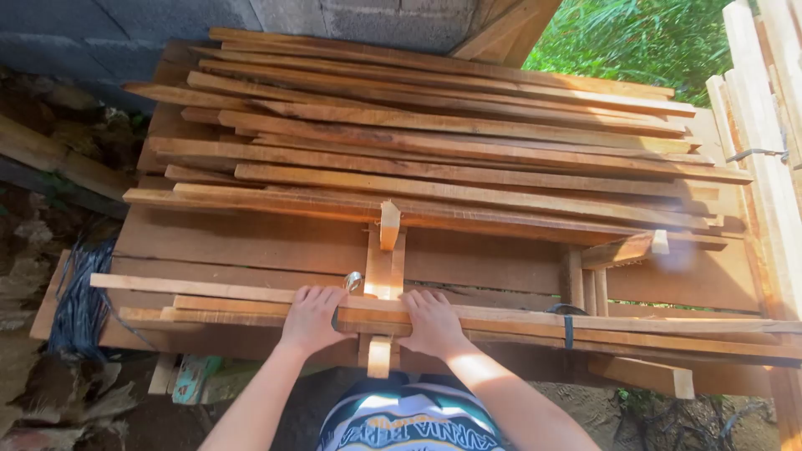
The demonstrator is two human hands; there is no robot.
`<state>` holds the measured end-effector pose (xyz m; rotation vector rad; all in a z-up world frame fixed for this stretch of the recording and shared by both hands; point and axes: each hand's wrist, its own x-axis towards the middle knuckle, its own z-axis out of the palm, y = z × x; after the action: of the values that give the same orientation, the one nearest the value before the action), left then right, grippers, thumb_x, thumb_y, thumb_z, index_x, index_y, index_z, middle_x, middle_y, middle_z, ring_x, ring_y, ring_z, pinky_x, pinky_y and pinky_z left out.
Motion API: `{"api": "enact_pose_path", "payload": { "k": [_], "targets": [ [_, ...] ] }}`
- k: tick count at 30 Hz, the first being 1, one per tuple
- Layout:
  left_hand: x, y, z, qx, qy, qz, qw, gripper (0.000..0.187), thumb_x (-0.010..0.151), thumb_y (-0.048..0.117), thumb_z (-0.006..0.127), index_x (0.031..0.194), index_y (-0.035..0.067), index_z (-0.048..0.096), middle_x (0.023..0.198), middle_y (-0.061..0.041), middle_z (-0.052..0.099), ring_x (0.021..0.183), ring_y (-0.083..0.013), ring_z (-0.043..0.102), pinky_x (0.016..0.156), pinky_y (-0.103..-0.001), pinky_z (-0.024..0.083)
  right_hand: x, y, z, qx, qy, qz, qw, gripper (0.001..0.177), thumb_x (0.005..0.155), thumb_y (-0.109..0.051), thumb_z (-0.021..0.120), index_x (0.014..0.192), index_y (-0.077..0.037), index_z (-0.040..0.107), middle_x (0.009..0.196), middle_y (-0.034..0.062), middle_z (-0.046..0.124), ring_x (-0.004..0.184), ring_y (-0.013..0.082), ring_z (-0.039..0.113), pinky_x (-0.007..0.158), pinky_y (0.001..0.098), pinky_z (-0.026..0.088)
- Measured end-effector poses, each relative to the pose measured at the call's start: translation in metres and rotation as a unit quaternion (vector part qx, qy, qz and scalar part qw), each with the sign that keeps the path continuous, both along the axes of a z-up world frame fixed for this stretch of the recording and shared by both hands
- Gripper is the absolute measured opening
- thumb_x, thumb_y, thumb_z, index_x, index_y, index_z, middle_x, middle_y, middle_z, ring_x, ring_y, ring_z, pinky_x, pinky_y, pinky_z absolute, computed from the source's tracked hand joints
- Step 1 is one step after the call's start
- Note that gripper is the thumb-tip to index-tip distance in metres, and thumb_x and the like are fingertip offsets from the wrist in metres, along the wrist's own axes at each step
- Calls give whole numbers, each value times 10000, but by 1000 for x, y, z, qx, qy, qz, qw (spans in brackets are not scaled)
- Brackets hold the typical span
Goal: Bundling long wood planks together using plastic straps.
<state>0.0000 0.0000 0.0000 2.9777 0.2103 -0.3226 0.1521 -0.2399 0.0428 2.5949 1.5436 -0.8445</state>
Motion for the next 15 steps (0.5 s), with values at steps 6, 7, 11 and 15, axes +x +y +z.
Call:
{"api": "enact_pose_path", "payload": {
  "k": [6, 7, 11, 15],
  "targets": [
    [-8, 1, -14, -7, -87, -10, 996, 829, 577, 693, 855, 1244, 289, 573, 1151, 74, 612, 1142, -125, 569, 1044, -335, 397, -4, -9, -29, 53, -25, -3, 998, 869, 654, -666, 758, 1314, -160, 506, 1161, 12, 579, 1173, 216, 585, 1007, 415, 447],
    [-7, 2, -16, 14, -59, -31, 998, 887, 565, 677, 864, 1288, 277, 541, 1181, 64, 587, 1158, -139, 546, 1036, -350, 393, -2, -8, -28, 54, -30, 4, 998, 852, 675, -650, 759, 1325, -168, 491, 1170, 6, 578, 1177, 212, 588, 991, 407, 461],
    [-7, 5, -26, 41, -64, -68, 995, 936, 559, 631, 881, 1324, 231, 521, 1189, 18, 564, 1153, -177, 534, 1012, -389, 391, -5, -7, -33, 38, -53, 4, 998, 853, 672, -647, 758, 1333, -189, 473, 1158, -12, 569, 1173, 195, 582, 971, 399, 474],
    [-7, 6, -27, 44, -87, -70, 993, 882, 543, 597, 887, 1275, 248, 538, 1151, 34, 565, 1106, -163, 555, 1008, -392, 401, -4, -12, -45, 61, -58, 4, 996, 835, 679, -629, 760, 1332, -185, 489, 1154, -6, 586, 1175, 179, 590, 973, 376, 484]
  ]
}}
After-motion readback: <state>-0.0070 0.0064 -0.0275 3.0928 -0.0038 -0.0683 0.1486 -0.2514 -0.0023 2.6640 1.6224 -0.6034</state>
